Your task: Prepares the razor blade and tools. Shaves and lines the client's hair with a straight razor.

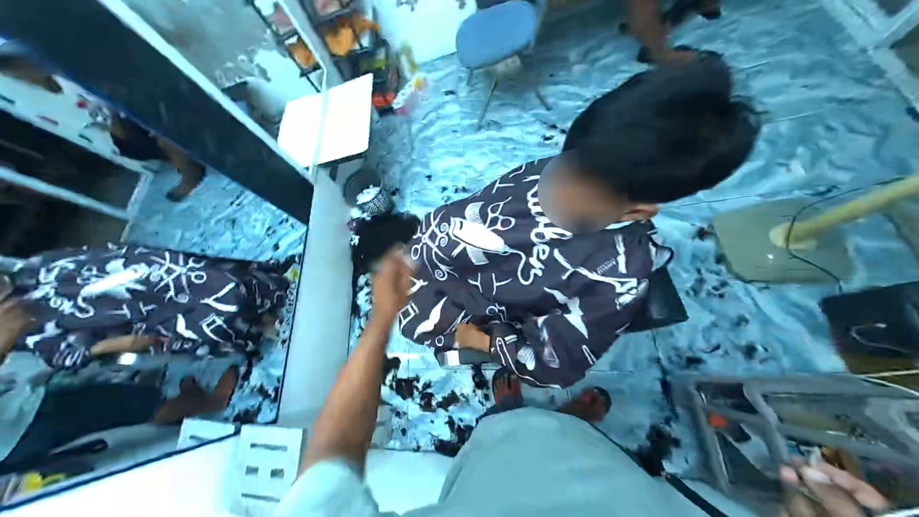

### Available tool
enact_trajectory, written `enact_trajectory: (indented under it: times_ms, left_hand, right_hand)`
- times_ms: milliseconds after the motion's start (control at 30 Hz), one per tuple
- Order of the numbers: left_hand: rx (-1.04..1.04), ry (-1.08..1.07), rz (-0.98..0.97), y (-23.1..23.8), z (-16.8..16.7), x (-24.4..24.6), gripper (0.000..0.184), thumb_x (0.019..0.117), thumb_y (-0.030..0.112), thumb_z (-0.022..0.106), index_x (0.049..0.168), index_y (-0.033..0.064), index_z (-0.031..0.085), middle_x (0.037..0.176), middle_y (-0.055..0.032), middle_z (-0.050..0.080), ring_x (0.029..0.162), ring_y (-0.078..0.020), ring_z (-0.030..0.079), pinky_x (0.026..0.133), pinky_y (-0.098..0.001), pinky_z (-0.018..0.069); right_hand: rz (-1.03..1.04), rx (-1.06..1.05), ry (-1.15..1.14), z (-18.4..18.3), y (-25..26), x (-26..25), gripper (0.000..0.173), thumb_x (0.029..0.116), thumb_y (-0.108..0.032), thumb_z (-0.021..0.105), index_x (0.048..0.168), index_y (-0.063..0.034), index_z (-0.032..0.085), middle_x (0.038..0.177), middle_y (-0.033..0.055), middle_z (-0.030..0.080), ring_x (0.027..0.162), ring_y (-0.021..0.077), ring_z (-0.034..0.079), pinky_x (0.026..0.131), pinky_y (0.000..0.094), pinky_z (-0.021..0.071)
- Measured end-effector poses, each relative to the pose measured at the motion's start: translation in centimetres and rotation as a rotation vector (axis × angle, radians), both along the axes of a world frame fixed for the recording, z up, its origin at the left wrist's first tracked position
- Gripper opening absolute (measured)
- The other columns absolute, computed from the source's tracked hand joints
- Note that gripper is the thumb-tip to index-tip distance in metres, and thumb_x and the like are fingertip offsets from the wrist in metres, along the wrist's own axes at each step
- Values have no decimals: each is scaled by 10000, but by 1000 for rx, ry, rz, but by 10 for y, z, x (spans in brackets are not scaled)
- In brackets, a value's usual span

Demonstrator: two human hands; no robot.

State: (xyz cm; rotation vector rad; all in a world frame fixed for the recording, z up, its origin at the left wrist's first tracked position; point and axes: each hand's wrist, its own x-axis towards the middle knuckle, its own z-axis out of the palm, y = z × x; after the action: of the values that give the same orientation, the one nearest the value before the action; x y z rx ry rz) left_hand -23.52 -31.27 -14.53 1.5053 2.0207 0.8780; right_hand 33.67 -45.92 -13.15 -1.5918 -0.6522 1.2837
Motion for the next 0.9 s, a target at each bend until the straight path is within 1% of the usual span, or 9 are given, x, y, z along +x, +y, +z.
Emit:
enact_trajectory:
  times_ms: [67, 133, 200, 267, 467, 700, 767, 833, 900]
  left_hand:
    - [-219, -377, 586, 10, -48, -74, 1035, 981, 739, 419, 1635, 73, -30, 1541, -368, 360, 1237, -474, 584, 945, -589, 561]
    - [-336, -489, 605, 3, -70, -80, 1092, 865, 926, 238, 1635, 271, -177, 1652, -293, 225, 1236, -519, 571, 879, -675, 549]
    - [-323, -490, 325, -21, -59, -23, 791, 1059, 629, 338, 1652, 138, 156, 1542, -280, 435, 1168, -434, 632, 905, -603, 555]
    - [-277, -639, -3, -43, -41, 54, 468, 1081, 312, 501, 1438, 10, 513, 1246, -188, 675, 974, -270, 715, 831, -451, 611]
    - [-54, -1451, -858, -24, 6, 218, 304, 987, 140, 676, 1267, 20, 671, 1114, -60, 736, 923, -155, 719, 832, -357, 610]
    - [-23, -1408, -1038, 4, 14, 236, 128, 953, 187, 741, 1037, 90, 752, 1082, -24, 703, 905, -109, 683, 783, -302, 597]
    - [-3, -1380, -999, 8, 12, 237, 112, 964, 208, 728, 984, 99, 739, 1040, -23, 702, 894, -116, 677, 784, -312, 588]
    - [-18, -1337, -794, 9, 11, 232, 129, 954, 242, 730, 981, 116, 742, 957, -32, 725, 813, -135, 695, 748, -339, 607]
    - [-60, -1249, -590, 14, 11, 221, 120, 959, 162, 713, 1029, 68, 739, 896, -72, 733, 763, -160, 699, 733, -354, 610]
  right_hand:
    - [77, -12, -36, 0, 13, -6, 153, 1058, -115, 467, 1161, -140, 578, 891, -88, 726, 455, 7, 513, 407, 189, 463]
    - [175, 1, -72, 14, 33, -24, 177, 1035, -70, 484, 1160, -121, 599, 911, -83, 740, 459, 3, 517, 418, 193, 471]
    - [312, 42, -79, 26, 50, -47, 231, 1011, -47, 527, 1215, -93, 625, 924, -64, 753, 472, 5, 528, 432, 191, 469]
    - [429, 86, -20, 36, 62, -78, 224, 986, -74, 585, 1195, -125, 649, 891, -56, 750, 466, -3, 508, 421, 176, 445]
    - [764, 129, 518, 59, 107, -129, 107, 980, -249, 680, 1069, -258, 621, 851, -66, 698, 447, -48, 442, 387, 123, 372]
    - [676, -28, 742, 62, 112, -128, 116, 992, -95, 601, 1055, -189, 576, 821, 3, 684, 412, -41, 403, 368, 115, 331]
    - [634, -21, 682, 61, 108, -124, 69, 1036, -214, 600, 1097, -187, 581, 914, 29, 728, 413, -31, 418, 376, 124, 350]
    - [548, 1, 650, 55, 102, -115, 298, 1047, -510, 527, 1117, -228, 593, 943, -7, 707, 451, -20, 443, 412, 138, 389]
    - [360, 33, 701, 49, 96, -104, 421, 1069, -539, 349, 1113, -229, 631, 916, 1, 692, 522, 29, 513, 462, 187, 443]
